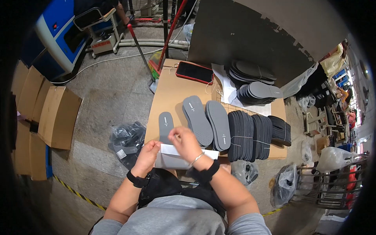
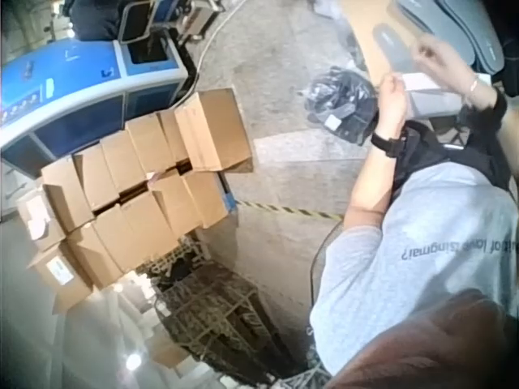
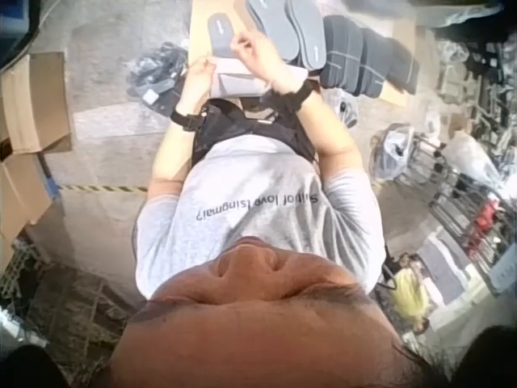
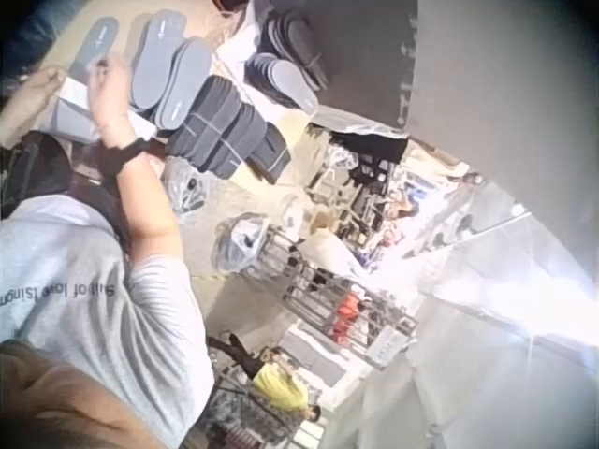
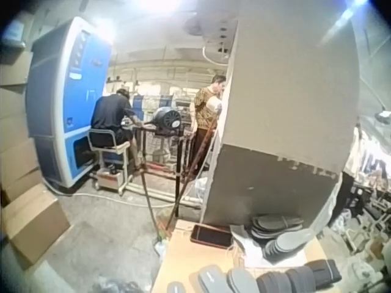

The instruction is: The recorder is inspecting and organizing shoe insoles at a workstation.

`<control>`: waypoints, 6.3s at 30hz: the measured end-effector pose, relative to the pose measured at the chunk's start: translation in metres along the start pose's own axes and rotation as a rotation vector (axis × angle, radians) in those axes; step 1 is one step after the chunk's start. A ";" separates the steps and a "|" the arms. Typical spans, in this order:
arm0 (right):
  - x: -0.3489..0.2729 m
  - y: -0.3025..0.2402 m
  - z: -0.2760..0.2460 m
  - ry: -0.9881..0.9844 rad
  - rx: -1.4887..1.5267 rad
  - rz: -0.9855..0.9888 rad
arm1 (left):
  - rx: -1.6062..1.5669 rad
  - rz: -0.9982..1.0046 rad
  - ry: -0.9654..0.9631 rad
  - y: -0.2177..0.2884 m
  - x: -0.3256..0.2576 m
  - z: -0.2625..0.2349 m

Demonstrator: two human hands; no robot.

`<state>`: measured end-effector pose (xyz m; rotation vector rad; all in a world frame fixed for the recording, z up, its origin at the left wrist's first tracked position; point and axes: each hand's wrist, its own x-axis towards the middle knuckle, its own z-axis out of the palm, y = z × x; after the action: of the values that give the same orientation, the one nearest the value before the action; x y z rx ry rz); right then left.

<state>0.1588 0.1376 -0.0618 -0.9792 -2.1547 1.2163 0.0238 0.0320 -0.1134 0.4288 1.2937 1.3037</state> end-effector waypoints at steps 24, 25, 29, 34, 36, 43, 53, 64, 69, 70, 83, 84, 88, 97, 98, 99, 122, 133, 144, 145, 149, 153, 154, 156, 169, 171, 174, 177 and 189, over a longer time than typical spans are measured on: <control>0.125 0.047 0.001 -0.473 -0.375 0.135 | 0.575 0.179 -0.062 -0.010 0.029 0.005; 0.125 0.048 0.002 -0.446 -0.400 0.107 | 0.577 0.164 -0.063 -0.010 0.028 0.005; 0.126 0.054 0.004 -0.446 -0.400 0.056 | 0.602 0.171 -0.065 -0.004 0.026 0.008; 0.124 0.055 0.007 -0.422 -0.428 0.028 | 0.569 0.160 -0.064 -0.007 0.026 0.007; 0.124 0.057 0.007 -0.419 -0.432 0.032 | 0.580 0.156 -0.065 -0.005 0.027 0.007; 0.123 0.065 0.012 -0.383 -0.471 0.016 | 0.591 0.153 -0.060 -0.006 0.029 0.009; 0.120 0.054 0.013 -0.222 -0.391 0.105 | 0.588 0.160 -0.054 -0.010 0.025 0.007; 0.062 -0.010 0.046 -0.361 -0.710 0.206 | 0.452 0.200 -0.115 0.007 -0.028 -0.015; 0.060 -0.005 0.044 -0.189 -0.634 0.209 | 0.086 0.049 -0.175 0.020 -0.039 -0.022; 0.059 -0.008 0.042 -0.170 -0.525 0.225 | 0.074 0.024 -0.193 0.021 -0.041 -0.024; 0.000 -0.033 -0.083 -0.514 -0.170 -0.045 | 0.219 0.313 -0.166 0.078 -0.071 -0.008; -0.020 -0.041 -0.084 -0.664 -0.069 -0.036 | 0.235 0.338 -0.134 0.089 -0.071 -0.002; -0.053 -0.066 -0.078 -0.682 -0.127 0.052 | 0.366 0.545 -0.119 0.130 -0.075 0.024; -0.051 -0.074 -0.091 -0.094 1.071 0.237 | 1.344 1.077 -0.117 0.129 -0.123 0.090; -0.052 -0.082 -0.086 -0.114 1.075 0.219 | 1.403 1.100 -0.097 0.121 -0.118 0.090; -0.054 -0.091 -0.083 -0.133 1.102 0.206 | 1.456 1.124 -0.089 0.117 -0.112 0.090; -0.066 -0.063 -0.127 0.055 0.839 -0.010 | -0.134 0.143 -0.472 0.153 -0.106 0.038; -0.068 -0.034 -0.096 0.014 0.956 0.019 | -0.204 0.078 -0.592 0.137 -0.090 0.037; -0.073 -0.037 -0.094 0.406 0.777 -0.168 | -0.195 0.160 -0.417 0.142 -0.093 0.048; -0.076 -0.038 -0.098 0.451 0.734 -0.200 | -0.123 0.208 -0.358 0.143 -0.092 0.046; -0.094 -0.052 -0.114 0.482 0.498 -0.260 | 0.042 0.493 -0.171 0.129 -0.085 0.052; -0.109 -0.051 -0.131 0.424 0.374 -0.189 | 0.157 0.667 -0.110 0.128 -0.092 0.070; -0.112 -0.054 -0.134 0.421 0.326 -0.168 | 0.205 0.753 -0.132 0.130 -0.094 0.074; -0.113 -0.056 -0.139 0.406 0.501 -0.232 | 0.252 0.797 -0.153 0.133 -0.102 0.082; -0.124 -0.079 -0.161 0.233 0.520 -0.207 | 0.252 0.660 -0.271 0.150 -0.115 0.073; -0.128 -0.081 -0.164 0.226 0.543 -0.196 | 0.280 0.665 -0.265 0.150 -0.117 0.072; -0.134 -0.084 -0.165 0.250 0.578 -0.191 | 0.325 0.657 -0.260 0.154 -0.123 0.075; -0.139 -0.083 -0.163 0.268 0.650 -0.139 | 0.377 0.632 -0.232 0.155 -0.126 0.076; -0.144 -0.081 -0.160 0.422 0.366 -0.169 | 0.644 0.929 -0.026 0.155 -0.124 0.079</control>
<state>0.3321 0.0821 0.0796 -0.7916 -1.5851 1.1469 0.0514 0.0042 0.0964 1.6368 1.5404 1.5627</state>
